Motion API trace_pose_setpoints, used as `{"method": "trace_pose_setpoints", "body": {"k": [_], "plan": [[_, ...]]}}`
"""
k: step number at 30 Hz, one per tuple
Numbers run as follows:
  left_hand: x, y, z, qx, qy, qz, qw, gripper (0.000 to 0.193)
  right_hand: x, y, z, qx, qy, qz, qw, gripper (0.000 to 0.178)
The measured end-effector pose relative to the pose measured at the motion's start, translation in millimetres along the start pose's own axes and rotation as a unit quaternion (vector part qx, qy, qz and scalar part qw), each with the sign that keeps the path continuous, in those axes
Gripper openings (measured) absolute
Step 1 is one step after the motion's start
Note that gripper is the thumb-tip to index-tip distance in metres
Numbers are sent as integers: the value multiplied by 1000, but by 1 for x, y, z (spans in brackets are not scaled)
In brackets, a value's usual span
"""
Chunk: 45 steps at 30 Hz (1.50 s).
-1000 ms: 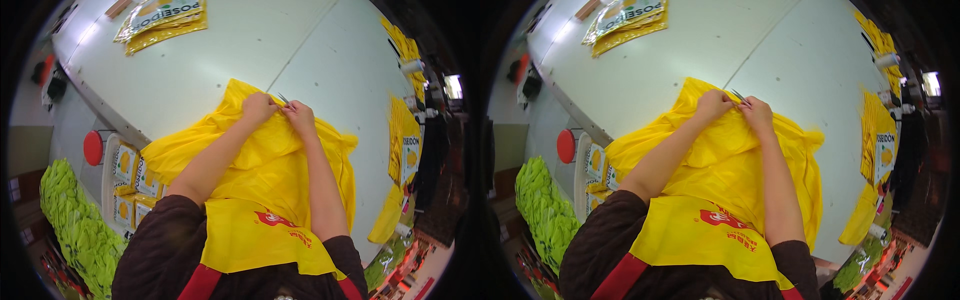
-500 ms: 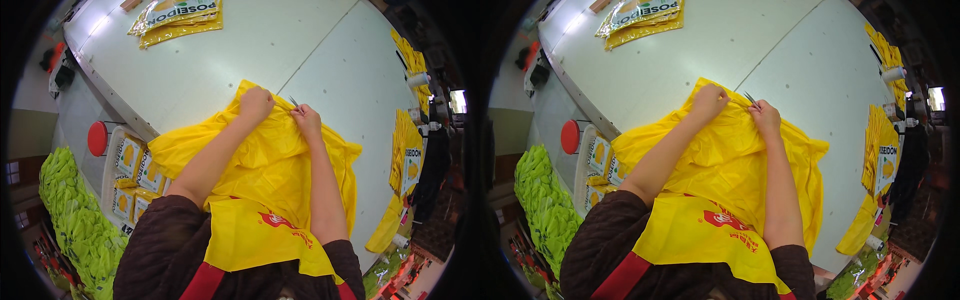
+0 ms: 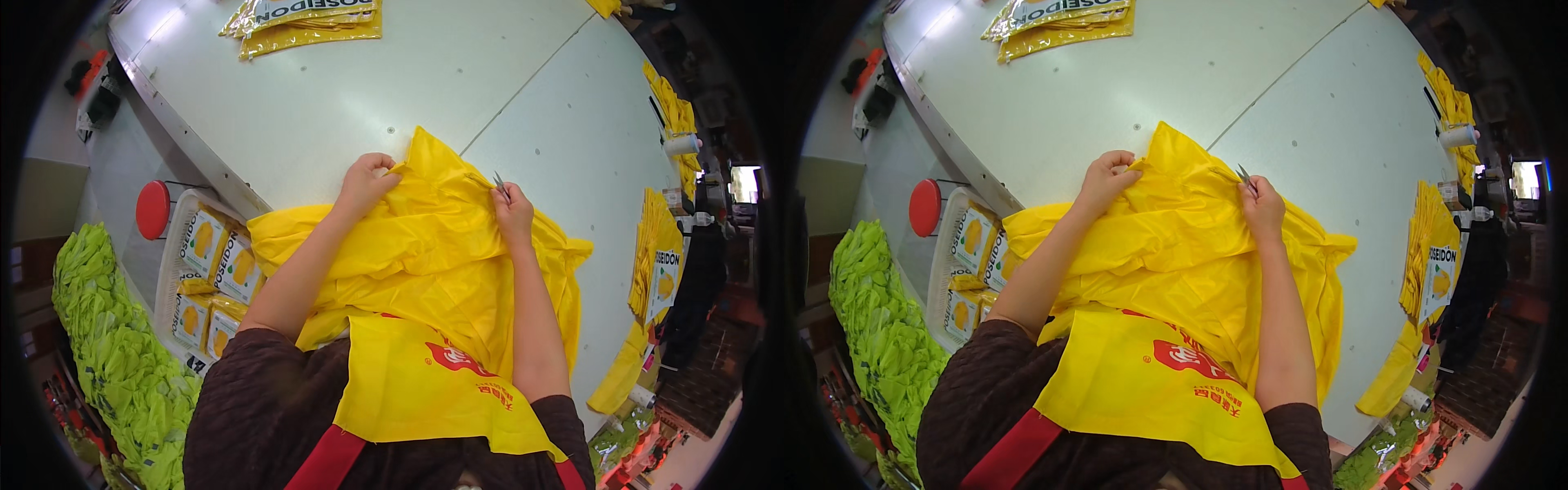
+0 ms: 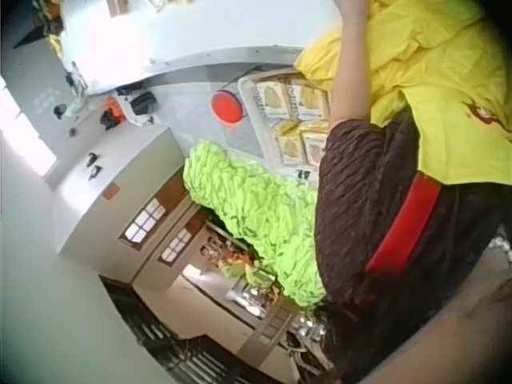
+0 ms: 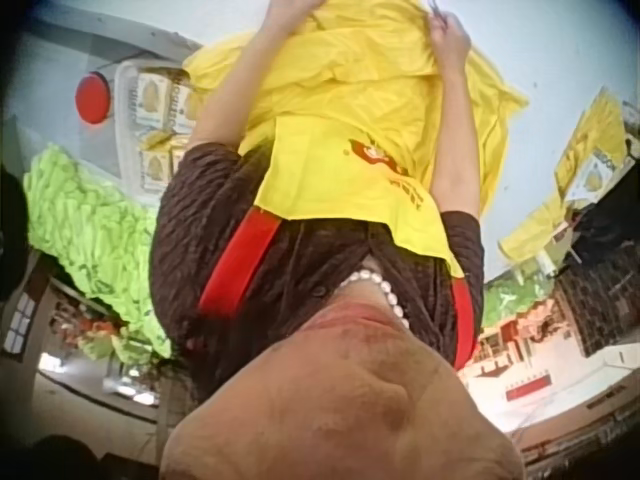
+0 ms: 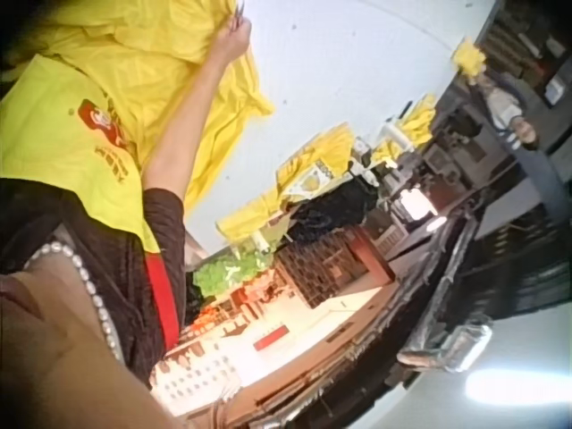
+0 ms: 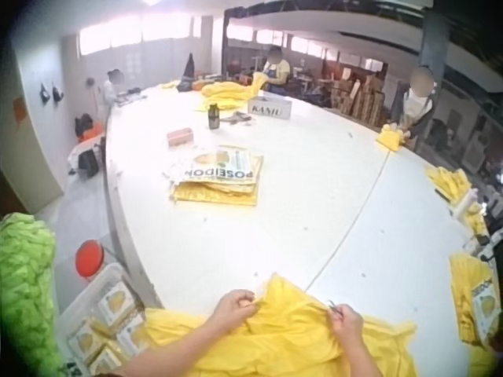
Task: The person spreads a yellow raincoat on a table, aligns it, and uses scissors to cut along seams and edges. The person repeatedly folds and repositions the garment while trimming excess fabric.
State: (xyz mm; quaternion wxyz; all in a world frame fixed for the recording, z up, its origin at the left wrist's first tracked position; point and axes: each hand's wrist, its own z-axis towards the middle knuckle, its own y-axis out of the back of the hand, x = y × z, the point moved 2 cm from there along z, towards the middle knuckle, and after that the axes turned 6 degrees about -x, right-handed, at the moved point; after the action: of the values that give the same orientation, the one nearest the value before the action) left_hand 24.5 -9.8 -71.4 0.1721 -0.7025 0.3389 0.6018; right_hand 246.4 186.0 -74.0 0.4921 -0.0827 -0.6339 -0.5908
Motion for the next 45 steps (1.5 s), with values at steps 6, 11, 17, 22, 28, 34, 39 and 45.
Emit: {"method": "trace_pose_setpoints", "body": {"k": [6, 11, 17, 22, 28, 34, 39, 45], "plan": [[-8, -2, -15, 15, 45, -120, 992, 27, 7, 7, -11, 5, -14, 21, 1000, 14], [-9, -3, -26, 35, 103, -243, 964, 23, 25, 8, -9, 43, -53, 45, 997, 17], [2, -6, -34, -35, -30, -200, 979, 20, 81, 4, -5, 67, -13, 97, 993, 28], [-5, -10, -50, -94, -117, -133, 980, 15, 169, 15, 4, 222, 112, -143, 958, 28], [-5, -13, -52, -111, -245, -56, 962, 21, 195, 5, 8, 262, 232, -284, 893, 30], [-16, -12, -59, -117, -273, -16, 955, 23, 210, -5, 3, 278, 256, -341, 861, 30], [-14, -11, -61, -108, -331, 37, 937, 21, 213, -8, 0, 262, 269, -344, 861, 29], [-20, -11, -66, -119, -374, 71, 917, 22, 215, -10, -2, 265, 266, -370, 850, 29]]}}
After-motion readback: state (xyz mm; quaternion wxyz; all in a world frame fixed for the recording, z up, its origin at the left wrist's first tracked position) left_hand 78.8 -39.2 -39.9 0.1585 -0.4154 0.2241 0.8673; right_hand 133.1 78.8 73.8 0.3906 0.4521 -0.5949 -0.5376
